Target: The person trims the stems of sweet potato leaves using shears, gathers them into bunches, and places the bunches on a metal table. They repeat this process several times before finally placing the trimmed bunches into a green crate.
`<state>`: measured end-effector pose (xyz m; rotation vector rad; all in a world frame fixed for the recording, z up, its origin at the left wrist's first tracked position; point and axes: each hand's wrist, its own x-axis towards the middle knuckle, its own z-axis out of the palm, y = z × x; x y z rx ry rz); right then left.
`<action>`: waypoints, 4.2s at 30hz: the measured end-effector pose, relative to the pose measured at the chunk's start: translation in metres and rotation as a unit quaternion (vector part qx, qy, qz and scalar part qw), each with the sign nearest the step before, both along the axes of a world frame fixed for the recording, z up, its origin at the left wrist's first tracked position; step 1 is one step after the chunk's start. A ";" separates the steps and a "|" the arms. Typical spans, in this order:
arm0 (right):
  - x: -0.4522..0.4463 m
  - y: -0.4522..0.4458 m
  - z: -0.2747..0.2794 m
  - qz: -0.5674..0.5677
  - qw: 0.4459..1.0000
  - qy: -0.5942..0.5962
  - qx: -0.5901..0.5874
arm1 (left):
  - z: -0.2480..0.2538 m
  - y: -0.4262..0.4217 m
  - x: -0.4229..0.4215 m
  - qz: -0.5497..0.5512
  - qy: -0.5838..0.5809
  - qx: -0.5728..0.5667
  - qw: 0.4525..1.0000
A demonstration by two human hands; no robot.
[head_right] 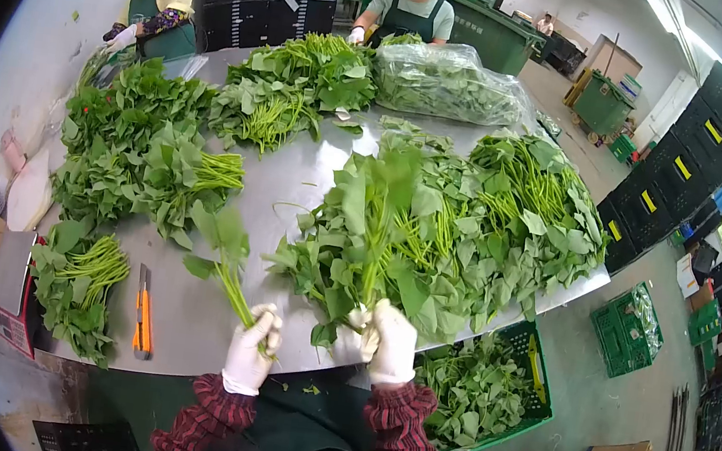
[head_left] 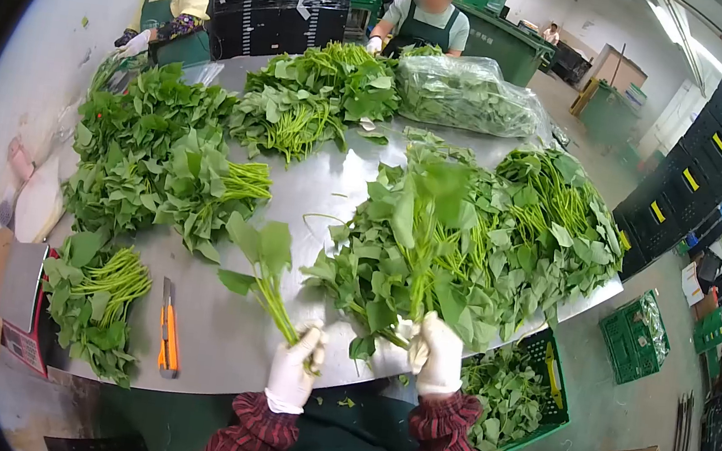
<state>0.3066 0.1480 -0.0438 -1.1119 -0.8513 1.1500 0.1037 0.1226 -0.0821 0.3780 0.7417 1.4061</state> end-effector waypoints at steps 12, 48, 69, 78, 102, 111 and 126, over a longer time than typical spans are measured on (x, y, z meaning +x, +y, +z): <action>-0.027 -0.028 0.010 0.171 0.951 -0.171 -0.195 | 0.025 -0.001 0.019 -0.134 0.087 -0.008 0.987; 0.139 -0.081 -0.007 -0.152 0.865 -0.455 -0.147 | 0.035 0.001 0.006 -0.079 0.164 0.080 0.980; -0.017 -0.026 0.029 0.200 0.930 -0.292 -0.093 | 0.054 -0.023 0.035 -0.130 0.255 0.089 0.954; -0.027 -0.044 0.017 0.197 0.928 -0.297 0.104 | 0.023 -0.018 0.035 -0.122 0.069 0.007 0.990; -0.040 -0.036 0.004 0.118 0.862 -0.448 0.206 | 0.012 -0.017 0.039 -0.089 0.116 0.036 0.989; -0.035 -0.060 0.004 0.057 0.848 -0.444 0.285 | 0.022 -0.023 0.040 -0.107 -0.024 0.016 0.994; 0.072 -0.020 -0.032 -0.062 0.777 -0.619 0.098 | 0.025 0.005 -0.033 0.005 -0.106 0.162 0.981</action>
